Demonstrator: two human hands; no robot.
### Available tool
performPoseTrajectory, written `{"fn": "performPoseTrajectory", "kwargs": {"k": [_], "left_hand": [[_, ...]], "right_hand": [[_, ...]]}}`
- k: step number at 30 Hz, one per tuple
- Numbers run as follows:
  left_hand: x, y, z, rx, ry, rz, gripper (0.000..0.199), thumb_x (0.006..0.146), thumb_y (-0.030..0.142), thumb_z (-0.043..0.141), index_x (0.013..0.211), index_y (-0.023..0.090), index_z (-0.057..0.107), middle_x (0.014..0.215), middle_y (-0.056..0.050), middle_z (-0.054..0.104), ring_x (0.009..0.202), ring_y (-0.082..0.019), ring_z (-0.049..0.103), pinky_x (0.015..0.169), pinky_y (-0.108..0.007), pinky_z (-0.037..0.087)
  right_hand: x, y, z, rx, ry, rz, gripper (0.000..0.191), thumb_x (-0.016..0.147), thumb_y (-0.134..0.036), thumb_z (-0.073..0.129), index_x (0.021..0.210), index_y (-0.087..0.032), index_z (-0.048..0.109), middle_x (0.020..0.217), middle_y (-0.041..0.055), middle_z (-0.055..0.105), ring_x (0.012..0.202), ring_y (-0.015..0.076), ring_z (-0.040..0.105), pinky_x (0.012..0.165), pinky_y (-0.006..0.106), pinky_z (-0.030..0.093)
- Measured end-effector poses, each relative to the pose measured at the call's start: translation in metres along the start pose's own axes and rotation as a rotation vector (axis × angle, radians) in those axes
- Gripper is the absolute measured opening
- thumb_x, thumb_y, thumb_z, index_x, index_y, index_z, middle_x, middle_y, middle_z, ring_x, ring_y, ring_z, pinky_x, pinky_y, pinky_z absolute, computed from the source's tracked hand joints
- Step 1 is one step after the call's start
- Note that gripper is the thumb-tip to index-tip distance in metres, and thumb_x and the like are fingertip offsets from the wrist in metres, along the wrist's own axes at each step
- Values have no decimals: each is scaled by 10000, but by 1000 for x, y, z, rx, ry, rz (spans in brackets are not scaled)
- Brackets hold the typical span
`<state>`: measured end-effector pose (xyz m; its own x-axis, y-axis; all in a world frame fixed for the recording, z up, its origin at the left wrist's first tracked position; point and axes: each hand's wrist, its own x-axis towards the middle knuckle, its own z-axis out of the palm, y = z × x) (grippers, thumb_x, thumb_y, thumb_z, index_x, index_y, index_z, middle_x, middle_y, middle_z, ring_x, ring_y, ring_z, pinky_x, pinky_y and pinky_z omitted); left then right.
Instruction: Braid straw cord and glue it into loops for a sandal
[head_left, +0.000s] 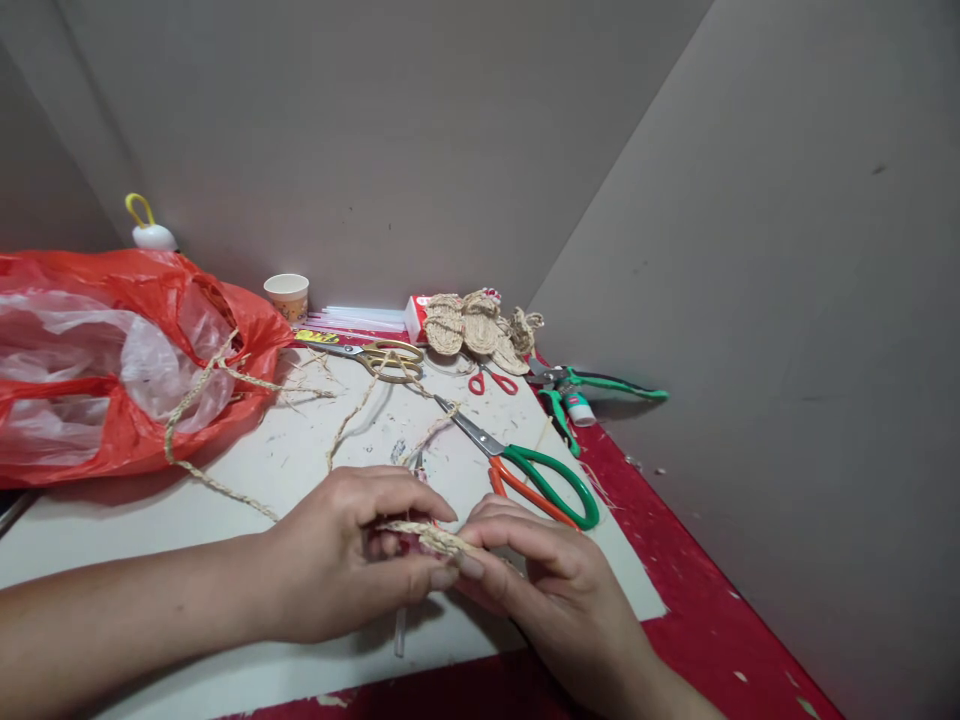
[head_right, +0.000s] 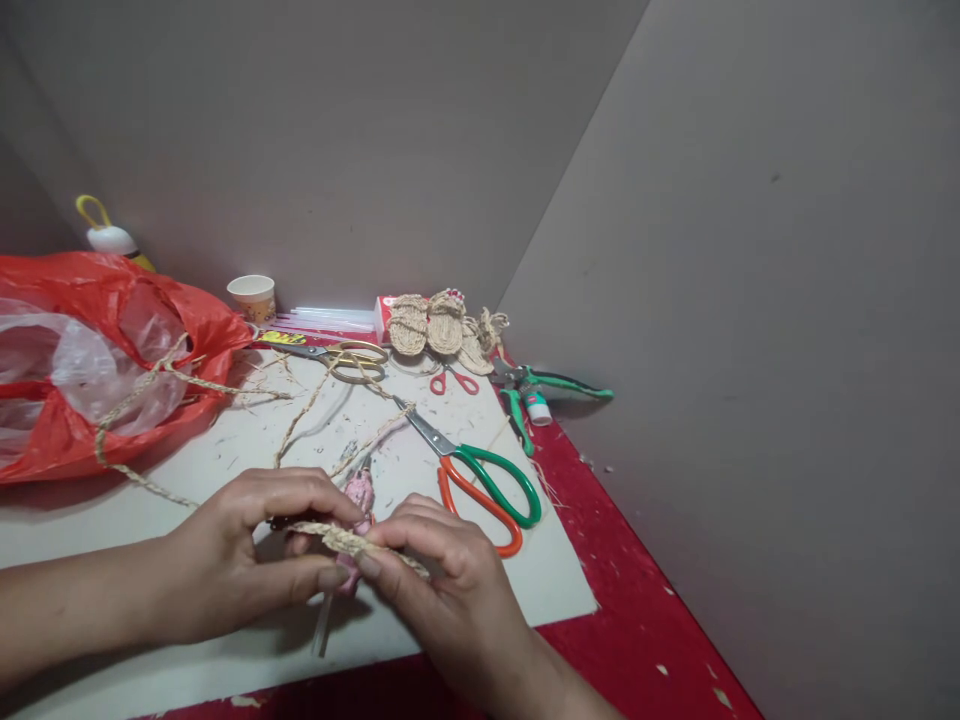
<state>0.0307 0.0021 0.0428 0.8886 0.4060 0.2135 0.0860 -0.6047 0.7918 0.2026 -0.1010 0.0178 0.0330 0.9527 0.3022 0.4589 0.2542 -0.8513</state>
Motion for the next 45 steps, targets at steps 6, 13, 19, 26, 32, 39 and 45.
{"fn": "performPoseTrajectory", "kwargs": {"k": [6,13,19,26,32,39,45], "left_hand": [[-1,-5,1,37,24,187,213,874,210,538,1035,153,666,852,-82,664,776,-134,608,691,-201,471],[-3,-7,2,150,-48,255,197,900,157,469,980,118,645,792,-79,686,733,-133,599,697,-206,452],[-1,-3,0,-3,-39,61,167,885,247,521,913,144,650,797,-57,682,725,-124,606,685,-205,454],[4,10,-7,-242,-6,-265,243,829,353,586,837,127,675,753,-58,682,690,-144,603,655,-235,459],[5,4,-6,-517,-42,-344,256,836,351,589,773,110,652,672,-63,675,625,-137,585,642,-254,467],[6,-5,-5,-697,-28,-393,217,821,328,619,755,122,627,617,-19,644,554,-96,544,573,-212,421],[7,-6,-7,-654,-8,-434,225,799,332,644,746,114,633,664,-22,641,607,-93,527,605,-206,404]], "right_hand": [[-2,1,-1,-39,14,-70,123,864,-227,588,780,-192,671,657,13,627,632,139,570,578,246,449],[0,-1,0,62,-91,20,187,882,-271,573,768,-215,712,648,5,637,643,129,564,601,234,446],[-2,-1,1,124,-33,106,174,842,-295,618,729,-198,707,642,0,610,610,116,556,569,216,439],[-1,1,1,183,52,131,145,809,-293,654,723,-186,698,660,17,642,623,128,581,593,235,467],[-3,3,0,190,66,101,185,786,-370,678,847,-212,751,657,29,670,603,150,609,559,253,512],[-10,15,-3,378,123,180,442,863,-542,503,1160,-249,651,868,56,725,808,196,676,700,298,552],[-7,23,-7,314,415,196,305,932,-414,452,1063,-261,681,909,52,698,821,163,634,766,304,520]]}}
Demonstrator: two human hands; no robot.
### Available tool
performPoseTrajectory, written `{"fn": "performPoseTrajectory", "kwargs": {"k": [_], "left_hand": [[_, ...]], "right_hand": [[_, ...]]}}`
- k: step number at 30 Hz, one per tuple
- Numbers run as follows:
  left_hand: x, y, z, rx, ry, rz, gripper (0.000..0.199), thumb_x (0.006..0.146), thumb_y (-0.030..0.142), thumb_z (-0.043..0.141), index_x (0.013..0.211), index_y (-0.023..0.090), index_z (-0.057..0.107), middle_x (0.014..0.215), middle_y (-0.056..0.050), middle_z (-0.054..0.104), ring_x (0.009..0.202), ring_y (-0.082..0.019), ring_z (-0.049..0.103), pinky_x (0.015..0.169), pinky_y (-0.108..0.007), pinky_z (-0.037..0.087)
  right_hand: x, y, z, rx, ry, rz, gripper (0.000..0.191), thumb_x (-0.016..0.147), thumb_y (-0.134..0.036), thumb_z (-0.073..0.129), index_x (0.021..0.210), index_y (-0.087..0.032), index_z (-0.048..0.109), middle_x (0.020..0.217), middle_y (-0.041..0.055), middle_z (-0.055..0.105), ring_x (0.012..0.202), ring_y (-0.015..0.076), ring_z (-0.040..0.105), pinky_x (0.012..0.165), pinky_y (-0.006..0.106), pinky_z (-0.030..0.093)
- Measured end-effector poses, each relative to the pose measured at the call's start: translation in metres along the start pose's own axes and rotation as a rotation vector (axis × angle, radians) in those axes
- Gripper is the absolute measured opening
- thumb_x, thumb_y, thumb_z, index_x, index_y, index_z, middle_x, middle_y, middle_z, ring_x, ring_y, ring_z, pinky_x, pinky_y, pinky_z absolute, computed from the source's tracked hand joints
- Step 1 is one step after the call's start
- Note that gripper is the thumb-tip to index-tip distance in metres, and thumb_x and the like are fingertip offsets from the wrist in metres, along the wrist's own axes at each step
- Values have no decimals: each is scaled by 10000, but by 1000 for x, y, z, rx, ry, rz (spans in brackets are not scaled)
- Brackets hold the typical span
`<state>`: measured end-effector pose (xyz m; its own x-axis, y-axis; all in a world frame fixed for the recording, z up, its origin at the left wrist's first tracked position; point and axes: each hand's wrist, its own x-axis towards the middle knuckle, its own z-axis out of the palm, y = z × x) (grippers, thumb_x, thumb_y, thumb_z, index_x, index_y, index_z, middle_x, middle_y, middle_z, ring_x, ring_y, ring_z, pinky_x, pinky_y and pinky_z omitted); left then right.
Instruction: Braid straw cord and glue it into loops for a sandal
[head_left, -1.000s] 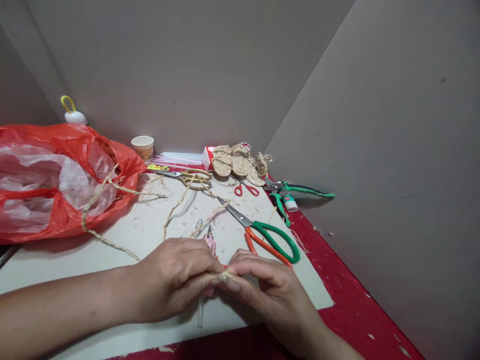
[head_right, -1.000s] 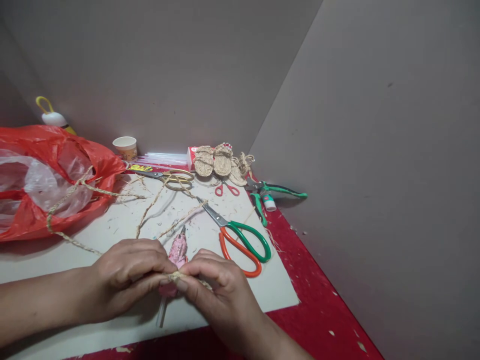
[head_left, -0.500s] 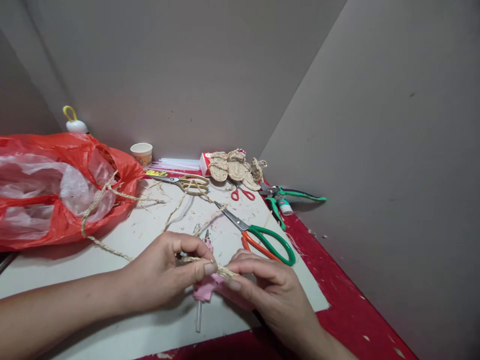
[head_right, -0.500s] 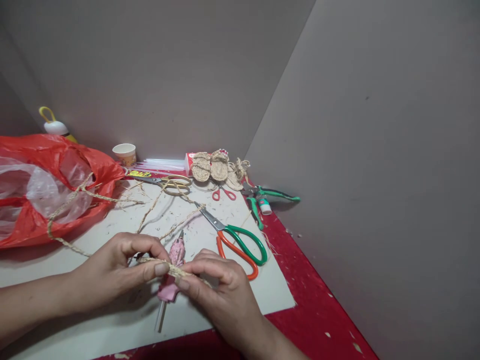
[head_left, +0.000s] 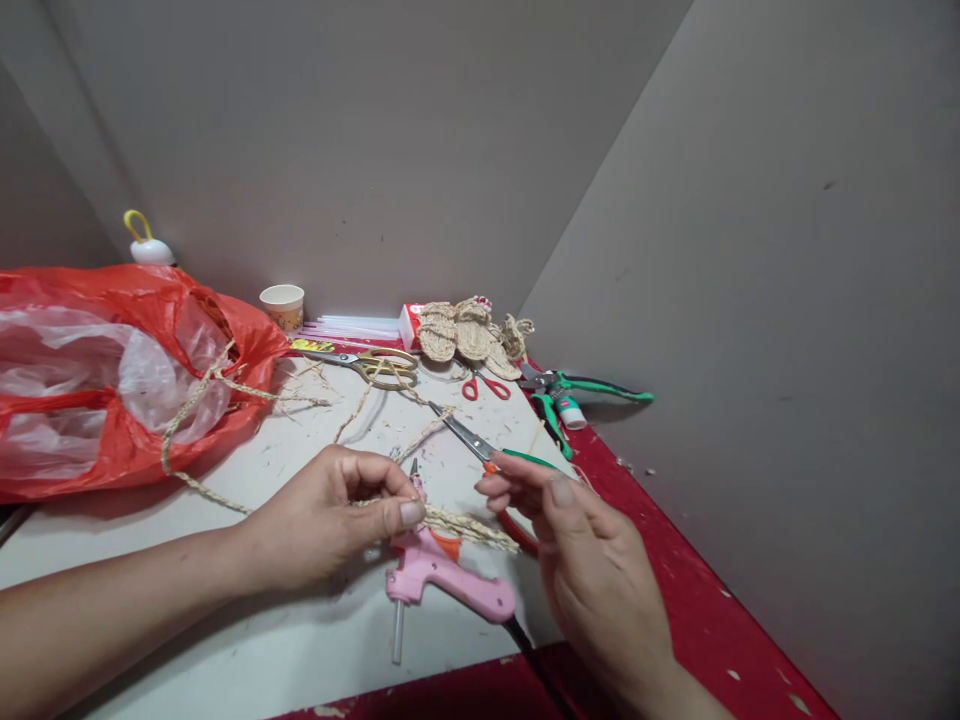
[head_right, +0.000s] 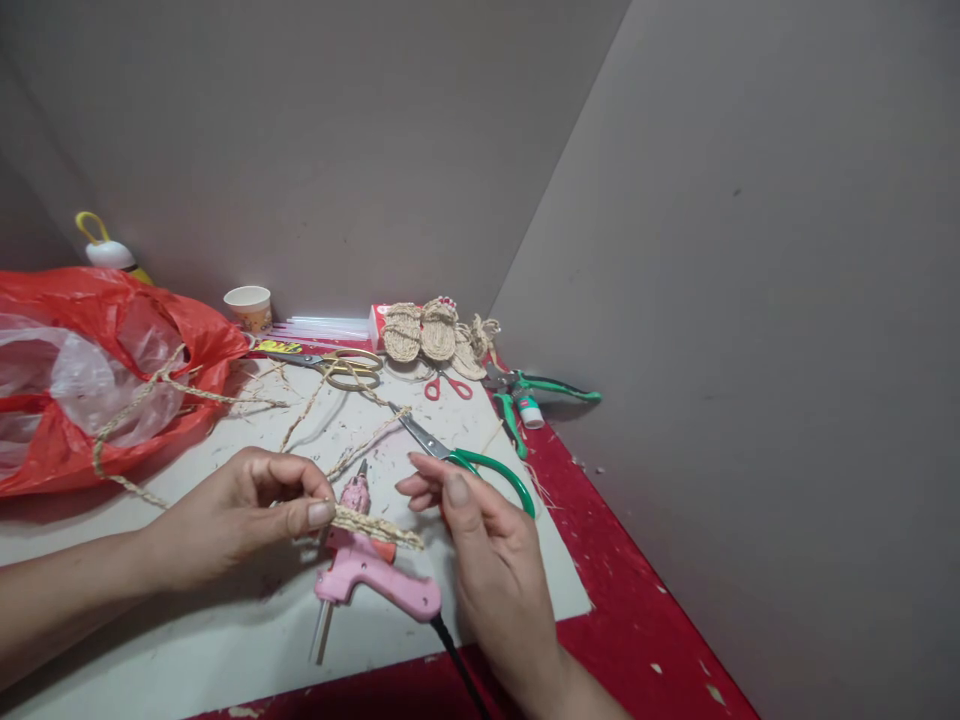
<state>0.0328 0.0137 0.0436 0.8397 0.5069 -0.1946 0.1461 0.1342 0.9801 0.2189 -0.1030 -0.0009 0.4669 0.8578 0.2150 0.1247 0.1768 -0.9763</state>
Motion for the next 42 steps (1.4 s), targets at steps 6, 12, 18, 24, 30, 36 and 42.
{"fn": "performPoseTrajectory", "kwargs": {"k": [6,12,18,24,30,36,42], "left_hand": [[-2,-2,5,292,-92,82,223,868,295,535,757,124,624,677,-35,663,614,-114,578,616,-217,436],[-1,-10,8,718,-85,397,218,877,248,505,773,143,665,706,-42,687,698,-133,595,710,-236,424],[-1,-13,10,757,-96,419,189,870,227,518,766,155,658,668,-19,671,689,-134,582,725,-255,422],[-4,-7,5,661,151,547,218,854,255,565,1040,149,602,920,-55,663,846,-146,602,784,-264,454],[-4,-5,3,706,271,805,243,845,140,558,1085,160,588,975,-73,671,937,-165,603,879,-325,439],[-1,-13,3,771,188,932,306,822,64,578,1107,174,594,811,-39,696,720,-126,616,764,-291,471],[-4,-15,-1,936,196,1001,258,804,90,606,1059,135,611,777,-60,633,671,-120,563,594,-218,442]], "right_hand": [[0,-17,8,-311,-299,-256,158,813,-274,663,950,-240,732,784,39,666,728,157,624,627,257,510],[-5,-17,13,-605,-412,-521,144,861,-212,597,925,-161,716,671,33,566,627,134,527,538,241,398],[-9,-18,11,-653,-518,-403,219,900,-214,522,807,-155,711,653,31,522,619,129,497,542,235,361],[-4,-21,9,-427,-561,-79,226,887,-298,558,755,-190,706,672,3,519,622,107,485,545,209,358],[0,-29,9,-205,-535,96,263,839,-333,612,633,-174,652,624,-22,502,582,94,458,535,208,352],[1,-29,9,-194,-482,72,295,835,-326,601,584,-172,596,598,-23,495,571,96,447,535,216,343],[-1,-29,11,-240,-437,17,285,832,-296,591,574,-174,579,585,-18,500,578,105,453,547,219,348]]}}
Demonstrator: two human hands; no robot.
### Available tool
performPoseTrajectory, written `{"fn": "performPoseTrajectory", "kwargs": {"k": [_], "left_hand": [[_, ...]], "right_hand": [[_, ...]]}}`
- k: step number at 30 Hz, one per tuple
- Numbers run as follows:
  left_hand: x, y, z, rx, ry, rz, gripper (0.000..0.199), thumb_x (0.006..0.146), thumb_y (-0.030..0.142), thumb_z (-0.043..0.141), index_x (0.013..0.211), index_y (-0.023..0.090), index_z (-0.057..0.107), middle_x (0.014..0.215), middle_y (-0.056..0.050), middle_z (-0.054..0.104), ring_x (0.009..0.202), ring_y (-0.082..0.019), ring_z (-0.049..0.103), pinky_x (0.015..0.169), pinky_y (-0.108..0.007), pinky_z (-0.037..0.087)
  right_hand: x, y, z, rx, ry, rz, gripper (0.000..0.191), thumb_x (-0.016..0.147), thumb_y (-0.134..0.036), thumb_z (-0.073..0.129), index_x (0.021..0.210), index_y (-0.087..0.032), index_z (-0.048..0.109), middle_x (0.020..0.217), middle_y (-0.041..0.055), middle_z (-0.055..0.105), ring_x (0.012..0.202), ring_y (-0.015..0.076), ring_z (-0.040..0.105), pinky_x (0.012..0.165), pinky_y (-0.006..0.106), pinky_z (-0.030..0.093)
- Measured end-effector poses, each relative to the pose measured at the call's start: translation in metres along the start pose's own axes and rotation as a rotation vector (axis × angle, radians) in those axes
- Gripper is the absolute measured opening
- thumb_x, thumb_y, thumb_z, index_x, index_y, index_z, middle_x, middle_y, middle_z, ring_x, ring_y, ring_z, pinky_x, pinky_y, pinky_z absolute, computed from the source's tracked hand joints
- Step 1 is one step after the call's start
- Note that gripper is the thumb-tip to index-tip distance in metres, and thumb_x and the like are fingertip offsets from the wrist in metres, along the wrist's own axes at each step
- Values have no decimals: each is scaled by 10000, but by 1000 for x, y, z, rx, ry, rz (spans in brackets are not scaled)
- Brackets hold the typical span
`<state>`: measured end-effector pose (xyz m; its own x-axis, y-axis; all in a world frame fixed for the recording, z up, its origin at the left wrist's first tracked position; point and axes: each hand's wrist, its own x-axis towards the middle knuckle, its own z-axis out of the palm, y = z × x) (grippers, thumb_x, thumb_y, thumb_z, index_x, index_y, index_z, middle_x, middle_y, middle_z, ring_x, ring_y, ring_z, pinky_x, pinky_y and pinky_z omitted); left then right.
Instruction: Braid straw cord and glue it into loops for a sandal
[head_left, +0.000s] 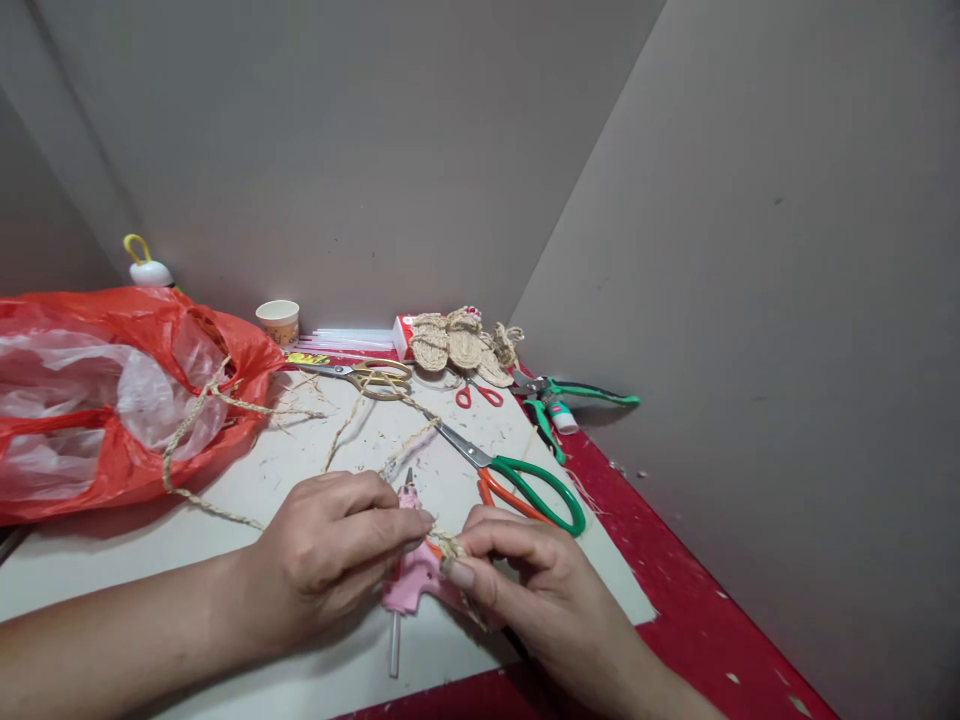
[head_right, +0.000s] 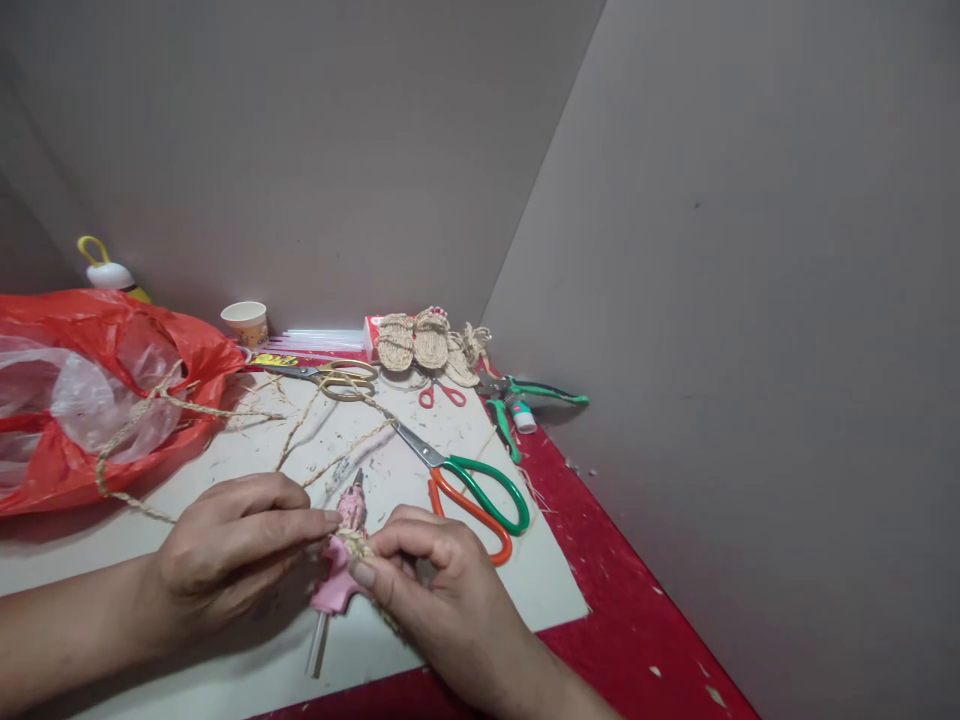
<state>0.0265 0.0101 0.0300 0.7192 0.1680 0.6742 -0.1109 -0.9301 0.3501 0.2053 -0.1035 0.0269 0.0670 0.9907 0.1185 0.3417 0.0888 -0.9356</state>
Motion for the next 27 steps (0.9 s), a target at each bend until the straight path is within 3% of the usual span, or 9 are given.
{"fn": "performPoseTrajectory", "kwargs": {"k": [8,15,19,23,27], "left_hand": [[3,9,1,45,-26,-70,104,826,68,535,863,128,612,661,-34,610,592,-118,535,556,-227,416],[-2,14,7,-72,82,-134,273,816,63,580,1082,125,590,856,-59,718,720,-103,663,669,-170,497],[-4,15,12,-182,13,-214,342,864,84,512,1197,160,541,856,-51,722,731,-113,673,686,-186,515],[-5,17,17,-230,-32,-175,477,886,71,456,1332,236,419,874,-25,716,720,-105,670,684,-177,515],[-10,19,20,-205,-31,-143,539,877,68,457,1377,237,348,966,-51,707,784,-124,682,713,-184,524]], "right_hand": [[-2,2,6,-78,83,-110,256,829,-260,588,594,-169,632,566,-9,500,539,106,463,504,216,357],[-4,8,8,-15,187,-94,244,836,-330,609,674,-162,683,601,7,524,568,120,497,546,241,404],[-5,8,8,51,220,-82,216,825,-308,630,658,-179,675,579,-1,528,555,119,497,532,236,397],[-4,7,10,110,231,-74,181,824,-281,629,674,-195,684,576,-3,544,554,120,504,534,231,407],[-3,8,14,131,241,-48,195,816,-288,636,657,-187,684,577,-2,541,548,112,492,520,222,402]]}}
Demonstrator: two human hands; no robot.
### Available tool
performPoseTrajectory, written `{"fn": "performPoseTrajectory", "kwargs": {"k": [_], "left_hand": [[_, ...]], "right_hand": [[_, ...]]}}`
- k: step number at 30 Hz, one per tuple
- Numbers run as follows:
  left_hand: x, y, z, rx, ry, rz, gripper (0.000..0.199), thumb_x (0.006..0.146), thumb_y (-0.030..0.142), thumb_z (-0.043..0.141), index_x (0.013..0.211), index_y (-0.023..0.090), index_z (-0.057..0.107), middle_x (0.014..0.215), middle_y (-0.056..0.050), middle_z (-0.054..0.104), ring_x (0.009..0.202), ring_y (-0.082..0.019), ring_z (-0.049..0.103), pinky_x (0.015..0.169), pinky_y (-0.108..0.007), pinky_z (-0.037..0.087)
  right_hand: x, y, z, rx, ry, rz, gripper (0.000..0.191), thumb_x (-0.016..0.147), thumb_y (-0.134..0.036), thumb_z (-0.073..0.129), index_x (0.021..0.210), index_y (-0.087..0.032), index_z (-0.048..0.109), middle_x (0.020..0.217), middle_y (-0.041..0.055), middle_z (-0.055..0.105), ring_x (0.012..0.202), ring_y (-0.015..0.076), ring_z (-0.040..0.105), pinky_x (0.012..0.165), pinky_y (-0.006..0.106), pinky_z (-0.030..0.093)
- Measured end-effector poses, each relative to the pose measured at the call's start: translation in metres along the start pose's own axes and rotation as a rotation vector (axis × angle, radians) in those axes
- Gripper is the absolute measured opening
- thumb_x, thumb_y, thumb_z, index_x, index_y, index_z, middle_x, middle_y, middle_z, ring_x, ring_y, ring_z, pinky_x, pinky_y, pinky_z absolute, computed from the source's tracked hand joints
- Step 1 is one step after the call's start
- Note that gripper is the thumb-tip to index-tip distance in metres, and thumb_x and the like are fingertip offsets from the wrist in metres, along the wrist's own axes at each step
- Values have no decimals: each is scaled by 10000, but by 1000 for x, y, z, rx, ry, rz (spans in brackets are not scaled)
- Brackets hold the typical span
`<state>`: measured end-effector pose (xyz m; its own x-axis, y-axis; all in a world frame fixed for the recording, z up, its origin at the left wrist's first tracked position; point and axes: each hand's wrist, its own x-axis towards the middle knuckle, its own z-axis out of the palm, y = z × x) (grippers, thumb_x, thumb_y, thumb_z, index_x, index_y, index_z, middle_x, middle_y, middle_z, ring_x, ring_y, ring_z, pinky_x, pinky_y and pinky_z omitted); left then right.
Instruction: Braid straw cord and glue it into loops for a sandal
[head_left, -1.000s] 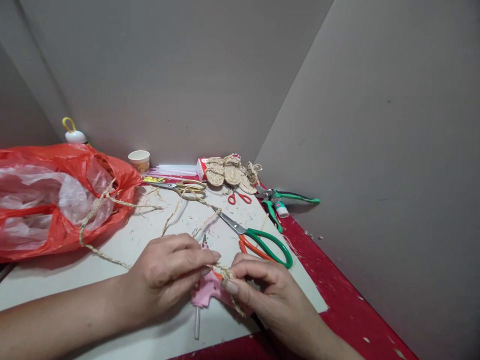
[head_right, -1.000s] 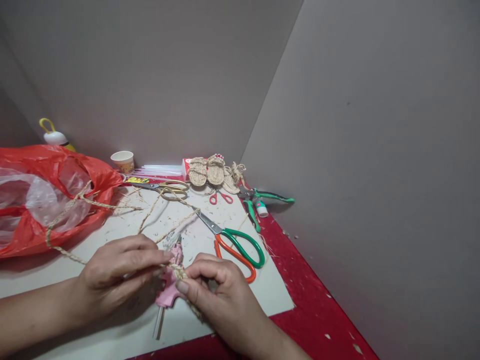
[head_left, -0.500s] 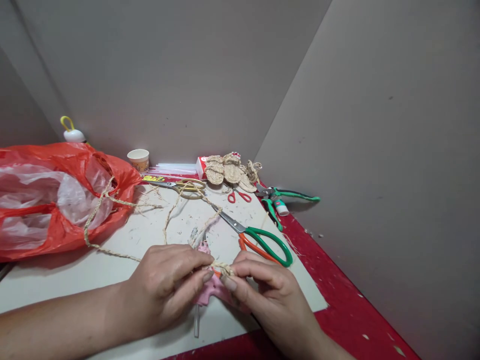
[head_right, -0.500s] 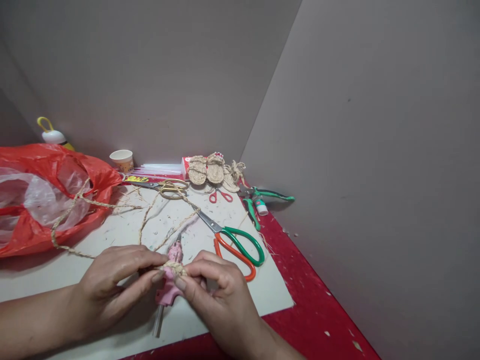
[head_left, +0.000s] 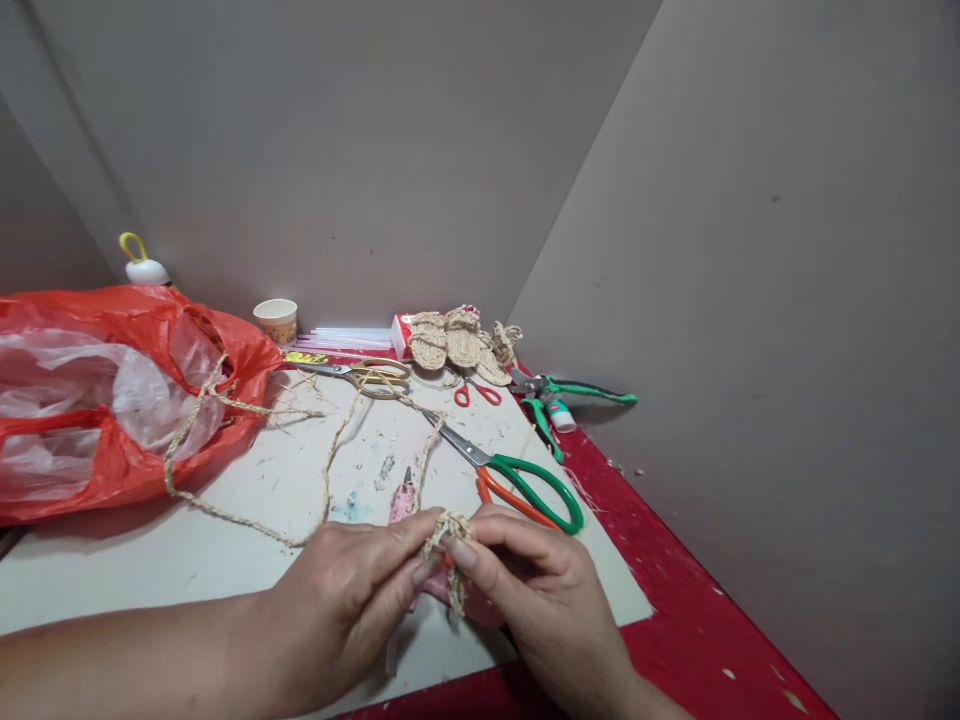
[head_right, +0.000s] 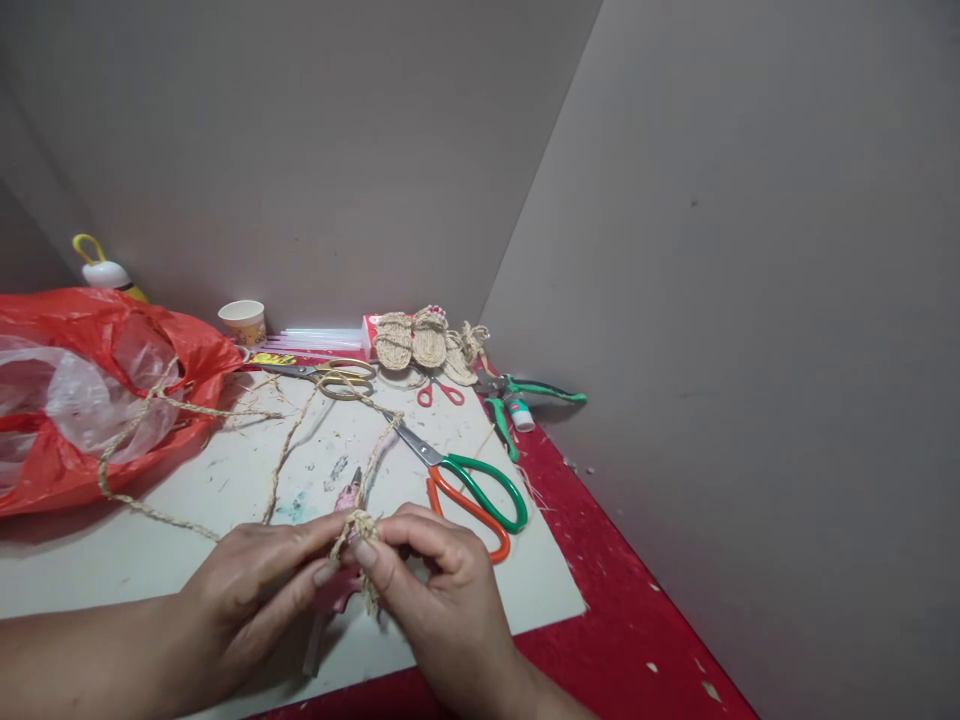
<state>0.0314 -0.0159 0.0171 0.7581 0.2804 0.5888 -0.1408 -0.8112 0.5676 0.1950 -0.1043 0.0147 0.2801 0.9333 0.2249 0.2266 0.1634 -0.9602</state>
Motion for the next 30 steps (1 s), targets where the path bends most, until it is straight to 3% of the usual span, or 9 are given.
{"fn": "performPoseTrajectory", "kwargs": {"k": [7,12,15,21,25,30], "left_hand": [[-2,-1,6,-74,76,-140,483,847,62,537,1260,306,486,983,-2,712,845,-107,681,760,-171,522],[-3,-1,10,-177,70,-151,522,840,108,538,1322,279,434,881,-20,710,660,-111,665,632,-197,543],[-6,-5,11,-171,56,-153,540,852,129,527,1354,279,398,893,-33,705,674,-124,662,637,-223,549],[5,-2,1,-249,5,-233,387,913,225,448,1298,243,480,847,-35,681,661,-131,637,645,-247,544],[16,6,-10,-253,32,-171,370,936,241,399,1295,250,486,854,-31,657,757,-145,631,724,-272,533],[26,5,-26,-154,135,-65,377,944,224,380,1310,220,473,840,-44,659,716,-132,608,697,-262,515]], "right_hand": [[-3,4,7,83,6,99,204,793,-340,659,684,-172,702,589,6,553,500,94,471,464,207,397],[-1,4,13,318,23,248,216,710,-387,737,686,-176,702,575,1,570,499,101,502,474,210,446],[1,2,15,451,12,312,241,682,-412,759,702,-178,701,541,-10,581,473,101,516,478,222,473],[11,-10,16,460,25,235,273,713,-424,735,676,-157,692,547,9,625,480,99,542,500,210,455],[20,-33,16,385,4,203,305,708,-432,738,668,-136,676,573,17,631,523,99,549,529,206,436],[32,-54,22,360,-38,94,273,751,-409,707,735,-139,671,632,14,618,579,112,551,563,224,442]]}}
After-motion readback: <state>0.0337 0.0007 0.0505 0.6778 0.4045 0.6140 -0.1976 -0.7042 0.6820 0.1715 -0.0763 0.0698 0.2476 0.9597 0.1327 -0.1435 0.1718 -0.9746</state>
